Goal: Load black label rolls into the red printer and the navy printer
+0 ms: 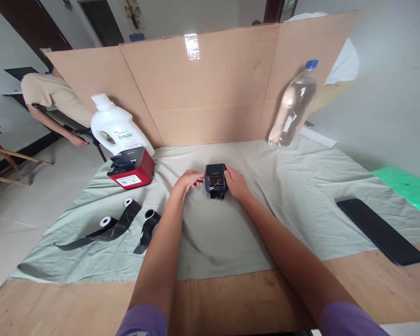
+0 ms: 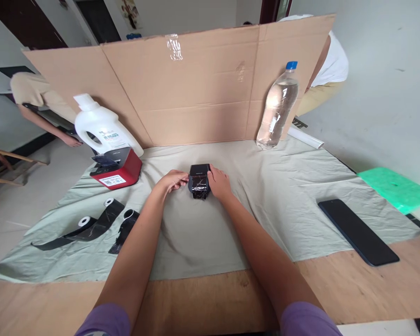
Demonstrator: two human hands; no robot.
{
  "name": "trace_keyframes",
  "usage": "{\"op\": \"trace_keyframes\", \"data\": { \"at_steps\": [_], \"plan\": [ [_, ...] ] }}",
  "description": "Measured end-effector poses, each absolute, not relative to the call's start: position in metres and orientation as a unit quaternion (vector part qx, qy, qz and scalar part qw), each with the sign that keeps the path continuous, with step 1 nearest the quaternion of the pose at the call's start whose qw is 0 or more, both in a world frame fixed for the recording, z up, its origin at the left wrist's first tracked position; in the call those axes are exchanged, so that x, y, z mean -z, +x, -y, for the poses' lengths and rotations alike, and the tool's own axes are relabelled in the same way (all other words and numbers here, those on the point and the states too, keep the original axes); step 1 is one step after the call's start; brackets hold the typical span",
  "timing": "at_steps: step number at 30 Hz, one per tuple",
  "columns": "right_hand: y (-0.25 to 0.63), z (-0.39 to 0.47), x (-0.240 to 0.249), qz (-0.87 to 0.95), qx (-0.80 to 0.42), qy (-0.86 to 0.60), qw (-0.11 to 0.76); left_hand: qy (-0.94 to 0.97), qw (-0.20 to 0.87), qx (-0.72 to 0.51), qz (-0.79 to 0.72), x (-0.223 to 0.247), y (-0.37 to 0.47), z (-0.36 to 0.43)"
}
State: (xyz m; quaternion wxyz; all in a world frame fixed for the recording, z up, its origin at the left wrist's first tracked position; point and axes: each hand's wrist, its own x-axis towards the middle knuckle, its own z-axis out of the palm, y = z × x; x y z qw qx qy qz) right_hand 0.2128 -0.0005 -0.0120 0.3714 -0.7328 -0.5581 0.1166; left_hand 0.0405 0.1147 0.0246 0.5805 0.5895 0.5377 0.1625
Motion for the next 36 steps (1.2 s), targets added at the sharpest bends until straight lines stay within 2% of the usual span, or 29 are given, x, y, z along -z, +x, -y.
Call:
{"op": "trace_keyframes", "data": {
  "at_steps": [36],
  "plan": [
    [0.211,0.003,0.008,0.557,-0.118,-0.74,0.358,0.597,0.557,-0.169,-0.552,-0.032,0.041,-0.104]
  ]
}}
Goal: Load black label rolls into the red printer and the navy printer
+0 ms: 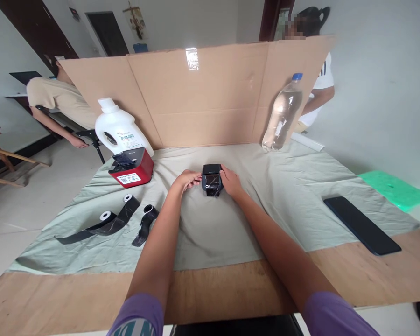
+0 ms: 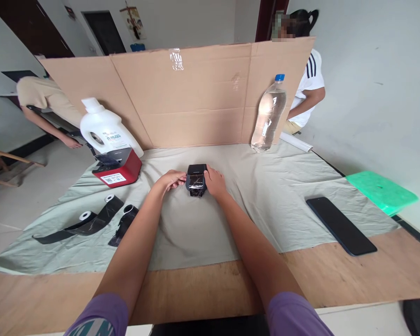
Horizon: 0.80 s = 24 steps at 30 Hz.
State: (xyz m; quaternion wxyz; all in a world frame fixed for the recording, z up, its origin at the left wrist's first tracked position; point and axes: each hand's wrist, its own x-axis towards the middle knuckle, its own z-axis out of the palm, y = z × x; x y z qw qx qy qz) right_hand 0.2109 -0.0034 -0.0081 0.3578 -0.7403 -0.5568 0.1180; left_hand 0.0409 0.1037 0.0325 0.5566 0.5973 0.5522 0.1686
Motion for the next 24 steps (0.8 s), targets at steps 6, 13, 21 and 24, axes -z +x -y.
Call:
{"op": "trace_keyframes", "data": {
  "at_steps": [6,13,21,24],
  "plan": [
    [0.211,0.003,0.01,0.561,-0.114,-0.737,0.359,0.607,0.563,-0.184,-0.53,-0.027,0.037,-0.101],
    [0.213,0.003,0.012,0.566,-0.105,-0.731,0.367,0.63,0.585,-0.19,-0.475,-0.035,0.034,-0.095],
    [0.212,0.004,0.009,0.569,-0.117,-0.73,0.36,0.664,0.523,-0.259,-0.466,-0.049,0.04,-0.088],
    [0.212,0.005,0.009,0.569,-0.118,-0.727,0.366,0.671,0.488,-0.277,-0.485,-0.052,0.044,-0.09]
  ]
}}
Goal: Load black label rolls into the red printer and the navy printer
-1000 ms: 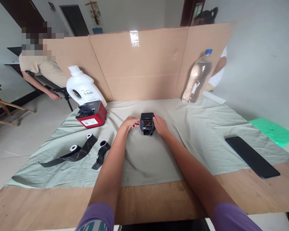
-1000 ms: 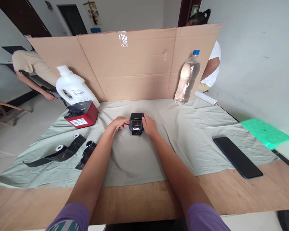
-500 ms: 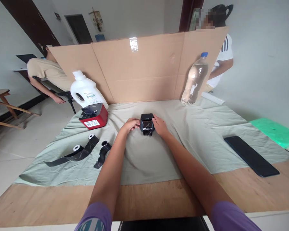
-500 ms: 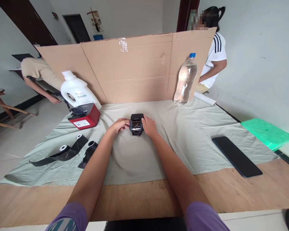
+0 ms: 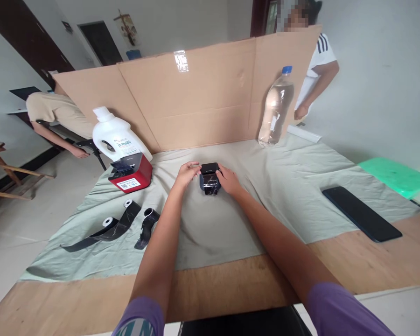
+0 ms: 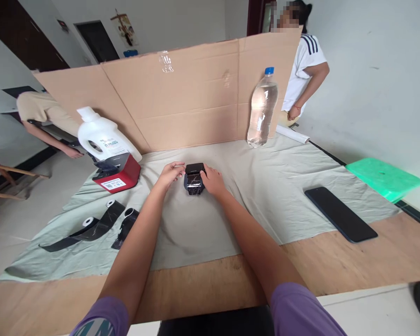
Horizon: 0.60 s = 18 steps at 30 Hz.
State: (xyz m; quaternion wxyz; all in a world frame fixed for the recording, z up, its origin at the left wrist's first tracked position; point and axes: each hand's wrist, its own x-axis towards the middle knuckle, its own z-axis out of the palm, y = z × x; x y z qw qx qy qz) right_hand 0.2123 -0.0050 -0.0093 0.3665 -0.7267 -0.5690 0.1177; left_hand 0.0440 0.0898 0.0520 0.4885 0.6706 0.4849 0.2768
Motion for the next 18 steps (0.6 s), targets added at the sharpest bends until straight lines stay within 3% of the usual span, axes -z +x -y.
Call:
{"op": "trace_keyframes", "data": {
  "at_steps": [6,18],
  "plan": [
    [0.2133,0.0074,0.0097,0.573,-0.115,-0.702,0.407,0.699,0.453,-0.243,-0.497,-0.055,0.0433,-0.0951],
    [0.2139,0.007,0.0079,0.571,-0.122,-0.702,0.409,0.719,0.432,-0.21,-0.502,-0.0616,0.0428,-0.0868]
  ]
}}
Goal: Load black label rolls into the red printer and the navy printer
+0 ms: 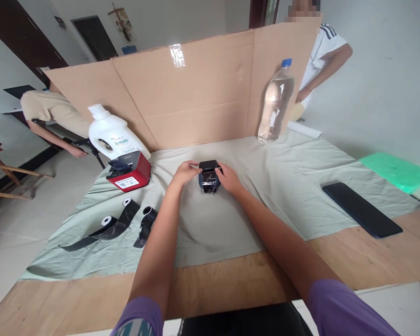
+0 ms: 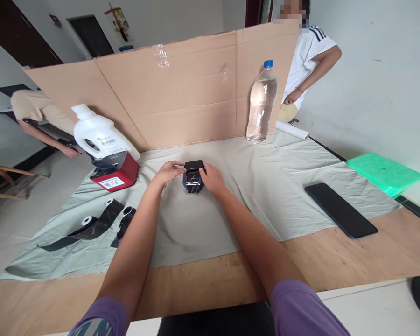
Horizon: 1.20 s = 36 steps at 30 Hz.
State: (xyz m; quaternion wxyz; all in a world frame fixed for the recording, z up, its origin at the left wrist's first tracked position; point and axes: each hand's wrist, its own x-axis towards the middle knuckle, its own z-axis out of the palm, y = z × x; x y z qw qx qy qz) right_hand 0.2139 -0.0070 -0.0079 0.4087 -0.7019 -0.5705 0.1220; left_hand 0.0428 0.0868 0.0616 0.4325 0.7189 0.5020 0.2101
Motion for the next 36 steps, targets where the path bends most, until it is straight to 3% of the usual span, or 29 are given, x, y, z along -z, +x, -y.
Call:
{"op": "trace_keyframes", "data": {
  "at_steps": [36],
  "plan": [
    [0.2135,0.0054,0.0104,0.567,-0.119,-0.697,0.423,0.651,0.525,-0.159,-0.524,-0.0627,0.0401,-0.079]
  ]
}}
